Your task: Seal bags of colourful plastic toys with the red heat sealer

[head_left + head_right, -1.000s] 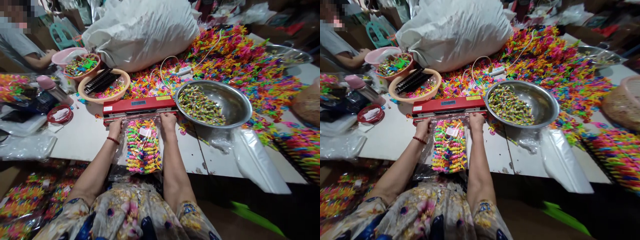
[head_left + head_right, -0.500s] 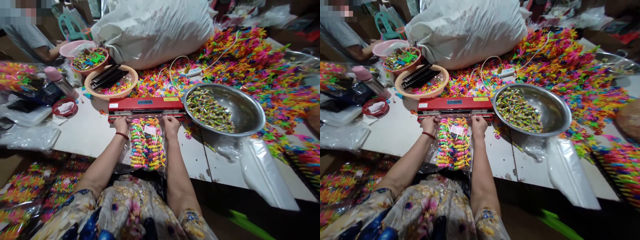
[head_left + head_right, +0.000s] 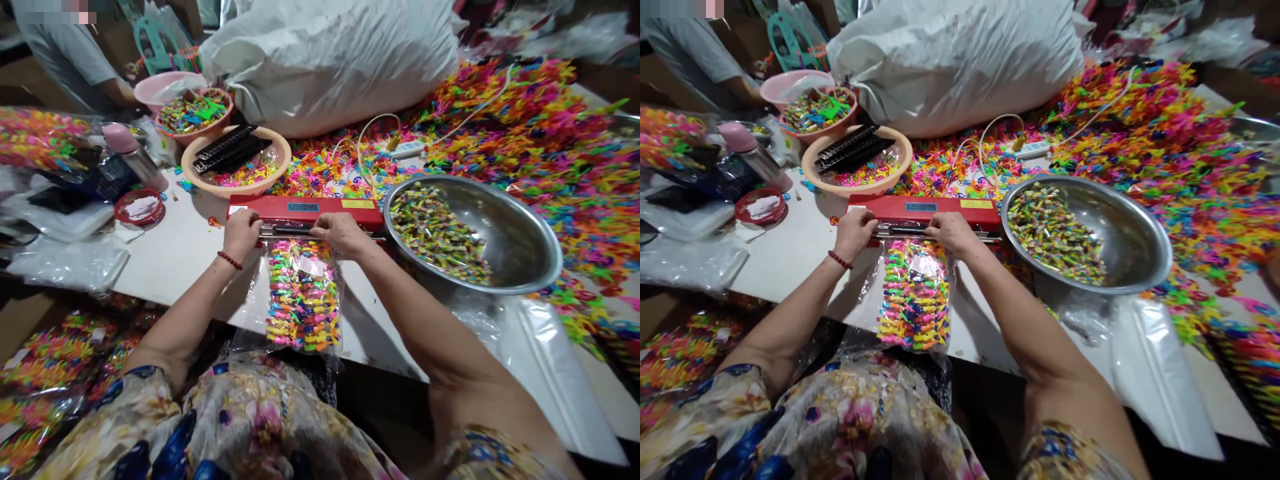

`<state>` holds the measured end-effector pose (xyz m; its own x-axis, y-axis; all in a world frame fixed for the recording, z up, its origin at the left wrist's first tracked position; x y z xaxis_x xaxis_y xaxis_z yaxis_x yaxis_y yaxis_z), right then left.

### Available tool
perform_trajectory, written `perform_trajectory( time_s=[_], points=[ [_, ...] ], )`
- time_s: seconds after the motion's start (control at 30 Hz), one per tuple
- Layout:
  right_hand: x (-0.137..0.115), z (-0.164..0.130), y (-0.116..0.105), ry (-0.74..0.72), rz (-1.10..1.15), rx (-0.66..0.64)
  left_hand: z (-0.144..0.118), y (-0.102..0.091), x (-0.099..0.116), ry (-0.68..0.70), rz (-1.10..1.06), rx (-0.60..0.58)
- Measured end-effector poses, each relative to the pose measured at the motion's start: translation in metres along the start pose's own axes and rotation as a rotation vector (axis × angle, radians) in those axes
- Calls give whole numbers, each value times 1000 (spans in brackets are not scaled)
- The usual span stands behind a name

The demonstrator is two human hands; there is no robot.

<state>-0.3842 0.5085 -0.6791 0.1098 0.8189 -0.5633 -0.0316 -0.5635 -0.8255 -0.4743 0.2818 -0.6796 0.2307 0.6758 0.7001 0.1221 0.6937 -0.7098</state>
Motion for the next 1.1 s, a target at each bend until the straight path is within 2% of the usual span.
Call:
perform_trajectory(
  time_s=[0.07,0.13,0.2,0.33,0.43,0.6,0.67,0.77,0.83,0.93,1.0,1.03,1.1],
  points=[
    [3,4,3,22,-32,-67,16,16,7,41,205,-144],
    [4,7,8,19,-45,-115,27,28,7,22,340,-234],
    [5,9,13,4,-60,-146,35,33,6,7,418,-249],
    [8,13,20,-7,-112,-178,41,42,13,70,500,-233],
    [10,15,23,22,-125,-223,40,51,18,99,538,-310],
    [6,15,22,15,-170,-235,34,61,28,254,609,-547],
    [6,14,22,9,-184,-238,33,55,31,284,574,-569],
    [6,12,23,11,-195,-230,28,48,42,337,353,-560],
    [7,12,22,12,-190,-203,27,49,43,259,160,-568],
    [7,11,22,21,-206,-177,31,58,28,-69,-67,-513],
    [6,9,21,22,-212,-171,32,64,21,-209,-131,-436],
    [6,8,21,23,-210,-168,31,67,21,-224,-134,-401],
    [6,7,20,28,-201,-157,28,67,28,-146,-99,-342]
  ],
)
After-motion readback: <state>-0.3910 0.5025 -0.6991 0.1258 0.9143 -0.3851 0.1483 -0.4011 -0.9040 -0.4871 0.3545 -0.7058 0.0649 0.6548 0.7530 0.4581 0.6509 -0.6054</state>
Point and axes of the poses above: each hand's wrist, its own z-axis towards the middle knuckle, its own y-axis out of the palm, x = y × z, the point moved 8 cm from there along z, towards the middle knuckle, and after that the axes turned 9 degrees about -y, right-handed, at the moved point
